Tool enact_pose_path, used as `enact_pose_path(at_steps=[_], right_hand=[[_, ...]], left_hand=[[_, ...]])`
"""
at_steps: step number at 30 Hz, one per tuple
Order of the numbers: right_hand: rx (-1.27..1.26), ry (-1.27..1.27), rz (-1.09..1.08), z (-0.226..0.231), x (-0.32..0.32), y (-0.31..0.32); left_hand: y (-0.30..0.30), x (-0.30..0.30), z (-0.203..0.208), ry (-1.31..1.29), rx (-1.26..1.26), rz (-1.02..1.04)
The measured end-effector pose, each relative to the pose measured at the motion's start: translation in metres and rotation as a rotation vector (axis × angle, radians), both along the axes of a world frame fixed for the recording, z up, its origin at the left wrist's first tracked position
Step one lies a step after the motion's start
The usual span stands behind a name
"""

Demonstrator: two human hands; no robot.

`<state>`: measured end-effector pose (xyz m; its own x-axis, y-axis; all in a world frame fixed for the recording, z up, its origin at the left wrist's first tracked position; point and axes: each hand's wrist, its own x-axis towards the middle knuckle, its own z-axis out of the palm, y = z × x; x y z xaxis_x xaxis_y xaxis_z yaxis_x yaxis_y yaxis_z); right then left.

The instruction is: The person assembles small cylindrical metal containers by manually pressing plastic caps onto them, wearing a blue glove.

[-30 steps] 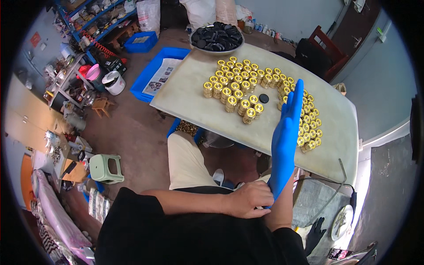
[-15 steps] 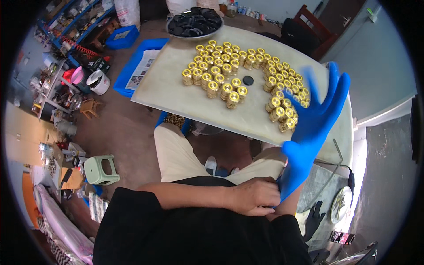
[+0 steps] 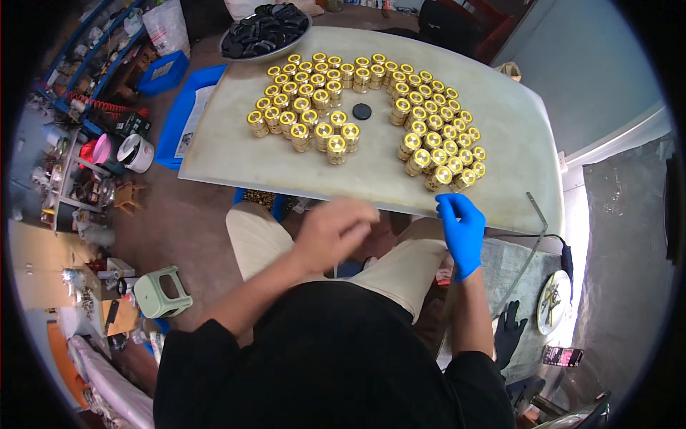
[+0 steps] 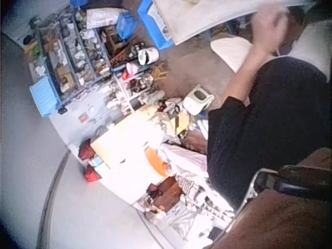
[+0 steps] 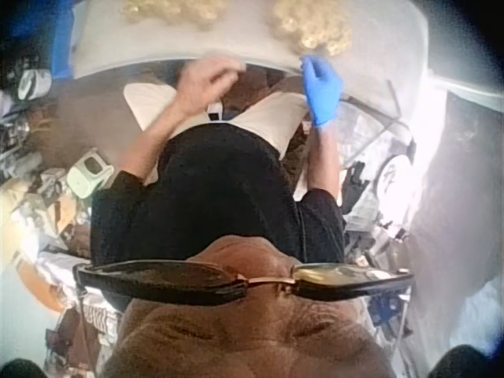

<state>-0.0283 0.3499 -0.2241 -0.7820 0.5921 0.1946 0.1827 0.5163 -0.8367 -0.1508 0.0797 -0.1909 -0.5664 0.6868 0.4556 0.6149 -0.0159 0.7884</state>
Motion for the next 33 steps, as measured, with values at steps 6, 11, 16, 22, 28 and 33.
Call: enact_pose_path(at_steps=[6,11,16,22,28,33], right_hand=[[0.201,0.010,0.186,0.025,-0.037,-0.047],[0.668,0.118,0.057,0.033,-0.068,-0.028],[0.897,-0.268,0.075,0.041,-0.095,-0.016],[0.879,-0.275,0.143,0.040,-0.087,0.003],[0.819,-0.158,0.271,0.045,-0.082,-0.024],[0.682,-0.198,0.348,0.030,-0.082,-0.036]], left_hand=[[0.079,-0.133,0.034,0.450,-0.456,0.207],[0.157,-0.189,0.016,0.626,-1.047,0.244],[0.176,-0.198,-0.023,0.599,-1.168,0.277],[0.159,-0.145,-0.006,0.723,-0.801,0.225],[0.053,-0.057,-0.006,0.505,-0.594,0.049],[0.026,-0.039,-0.023,0.274,-0.539,0.109]])
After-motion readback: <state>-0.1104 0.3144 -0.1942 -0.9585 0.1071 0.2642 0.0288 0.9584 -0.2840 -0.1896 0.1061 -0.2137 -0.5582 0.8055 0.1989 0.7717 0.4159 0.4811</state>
